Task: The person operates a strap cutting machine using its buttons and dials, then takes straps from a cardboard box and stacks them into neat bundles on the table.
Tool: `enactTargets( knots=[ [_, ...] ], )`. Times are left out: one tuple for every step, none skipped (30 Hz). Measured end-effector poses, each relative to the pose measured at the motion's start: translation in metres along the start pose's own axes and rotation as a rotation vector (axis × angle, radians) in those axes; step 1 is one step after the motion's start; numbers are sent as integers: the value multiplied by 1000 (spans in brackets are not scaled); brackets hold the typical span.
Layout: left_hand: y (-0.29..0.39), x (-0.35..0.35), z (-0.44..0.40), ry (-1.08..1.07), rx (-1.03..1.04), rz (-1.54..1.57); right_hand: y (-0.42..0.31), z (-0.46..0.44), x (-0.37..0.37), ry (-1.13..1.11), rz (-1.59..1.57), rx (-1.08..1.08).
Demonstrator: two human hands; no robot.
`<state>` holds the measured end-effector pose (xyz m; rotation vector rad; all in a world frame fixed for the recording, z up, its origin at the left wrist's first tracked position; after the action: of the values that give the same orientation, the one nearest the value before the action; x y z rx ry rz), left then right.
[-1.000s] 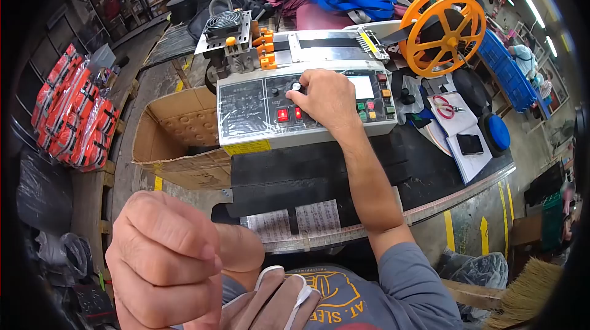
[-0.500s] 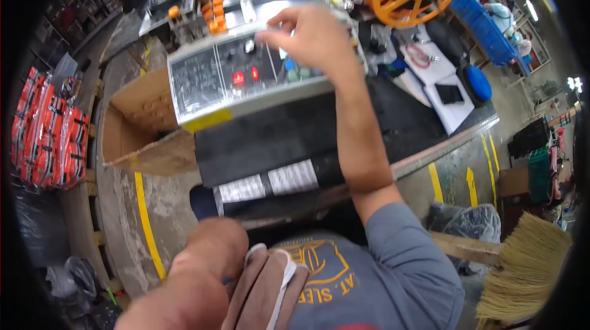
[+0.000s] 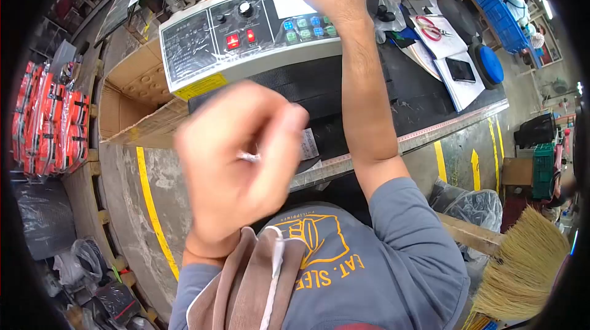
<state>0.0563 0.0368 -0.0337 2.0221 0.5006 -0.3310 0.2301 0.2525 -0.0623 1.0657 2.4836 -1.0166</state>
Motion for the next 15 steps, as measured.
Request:
enactTargets(
  knots=[
    [-27,28,18,-163,85,-81,1,0,-4,-7,12,38],
    [-48,48,39,-240,94,-219,-3,-1,-12,-11,28,77],
    [-64,64,65,-316,94,-355,-8,2,-20,-25,45,118],
    [-82,73,87,-346,62,-409,-18,4,-34,-14,-34,98],
    [-96,78,104,-369,32,-465,-29,3,-54,-1,-115,72],
    [-101,80,114,-366,44,-478,-42,3,-74,15,-201,36],
    [-106,80,121,-356,61,-493,-49,6,-91,2,-317,95],
    [-109,79,122,-344,79,-511,-57,9,-109,39,-369,23],
    [-109,78,122,-317,138,-515,-48,15,-112,-144,-554,113],
    [-108,77,123,-298,194,-517,-42,24,-133,-210,-428,-8],
    [-105,76,122,-280,252,-517,-62,41,-133,-400,-412,-40],
    [-100,74,119,-265,270,-492,-83,65,-137,-588,-392,-72],
    [-95,70,115,-274,253,-451,-98,90,-136,-629,-327,-270],
    [-91,66,112,-283,239,-410,-107,113,-124,-666,-373,-410],
    [-87,64,107,-289,227,-369,-110,144,-110,-757,-356,-472]
  ],
)
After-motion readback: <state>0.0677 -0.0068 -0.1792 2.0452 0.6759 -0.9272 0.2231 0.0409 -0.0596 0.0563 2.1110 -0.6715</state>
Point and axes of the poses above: each hand's wrist, its own z-axis away from the middle knuckle, its own x-axis out of the palm, y = z × x, the point moved 7 cm from there along -z, towards the middle knuckle, and after that the axes turned 5 degrees about y, right-handed, at the moved point
